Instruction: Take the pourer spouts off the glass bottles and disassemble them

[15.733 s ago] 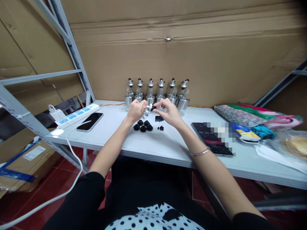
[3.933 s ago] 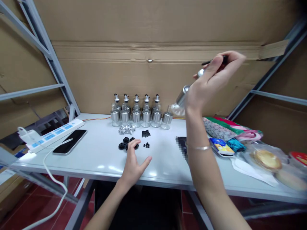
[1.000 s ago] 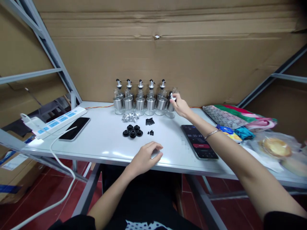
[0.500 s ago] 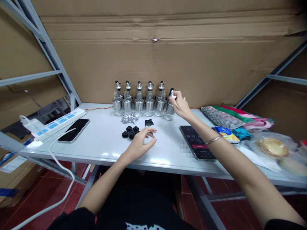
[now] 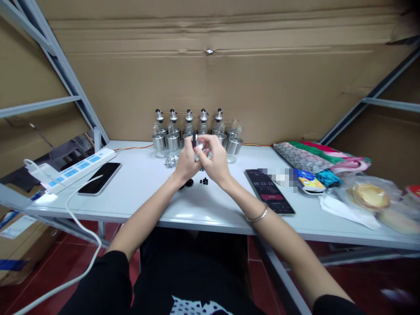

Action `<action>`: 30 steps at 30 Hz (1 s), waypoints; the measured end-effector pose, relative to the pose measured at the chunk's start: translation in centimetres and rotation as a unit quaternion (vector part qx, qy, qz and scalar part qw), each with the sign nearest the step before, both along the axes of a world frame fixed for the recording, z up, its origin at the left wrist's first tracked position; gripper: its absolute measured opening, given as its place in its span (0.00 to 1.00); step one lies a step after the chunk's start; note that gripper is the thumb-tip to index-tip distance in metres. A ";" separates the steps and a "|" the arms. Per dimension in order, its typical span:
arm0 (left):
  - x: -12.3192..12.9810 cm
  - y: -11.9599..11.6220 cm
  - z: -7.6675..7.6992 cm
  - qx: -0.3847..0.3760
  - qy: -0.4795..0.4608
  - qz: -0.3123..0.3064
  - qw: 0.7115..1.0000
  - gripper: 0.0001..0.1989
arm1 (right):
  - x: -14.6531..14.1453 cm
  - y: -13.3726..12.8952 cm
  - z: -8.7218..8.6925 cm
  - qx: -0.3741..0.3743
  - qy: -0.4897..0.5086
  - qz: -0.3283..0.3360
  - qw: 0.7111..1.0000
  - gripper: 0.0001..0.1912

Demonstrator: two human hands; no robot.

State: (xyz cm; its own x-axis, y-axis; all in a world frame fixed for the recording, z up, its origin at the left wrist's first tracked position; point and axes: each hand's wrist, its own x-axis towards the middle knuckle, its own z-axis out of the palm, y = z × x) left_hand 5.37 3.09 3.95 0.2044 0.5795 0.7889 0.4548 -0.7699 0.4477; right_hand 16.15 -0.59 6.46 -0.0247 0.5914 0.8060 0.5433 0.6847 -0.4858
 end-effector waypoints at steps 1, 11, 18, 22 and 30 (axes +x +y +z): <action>-0.2 0.3 -0.5 -0.011 0.013 0.018 1.000 0.17 | -0.2 0.2 -0.8 -0.020 0.008 0.012 1.000 0.09; -1.0 0.3 -0.8 -0.046 0.186 0.118 0.974 0.07 | 2.4 2.0 -2.4 -0.043 -0.186 0.008 0.982 0.10; -1.5 0.4 -0.5 -0.022 0.196 0.078 0.977 0.07 | 2.7 2.0 -2.5 0.032 -0.201 -0.066 0.977 0.19; -1.6 0.4 -0.6 0.001 0.208 0.036 0.977 0.08 | 3.1 1.9 -2.3 0.064 -0.248 -0.081 0.963 0.21; -1.6 0.3 -0.6 0.017 0.234 0.023 0.972 0.09 | 3.1 2.1 -2.2 0.047 -0.327 -0.139 0.934 0.23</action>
State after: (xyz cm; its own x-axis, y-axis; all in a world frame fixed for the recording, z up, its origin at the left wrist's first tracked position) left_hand 3.73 3.36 3.32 0.5206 0.5714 0.6344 0.6368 -0.7548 0.1573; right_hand 19.21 1.47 4.24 -0.3857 0.5754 0.7212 0.8653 0.4968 0.0664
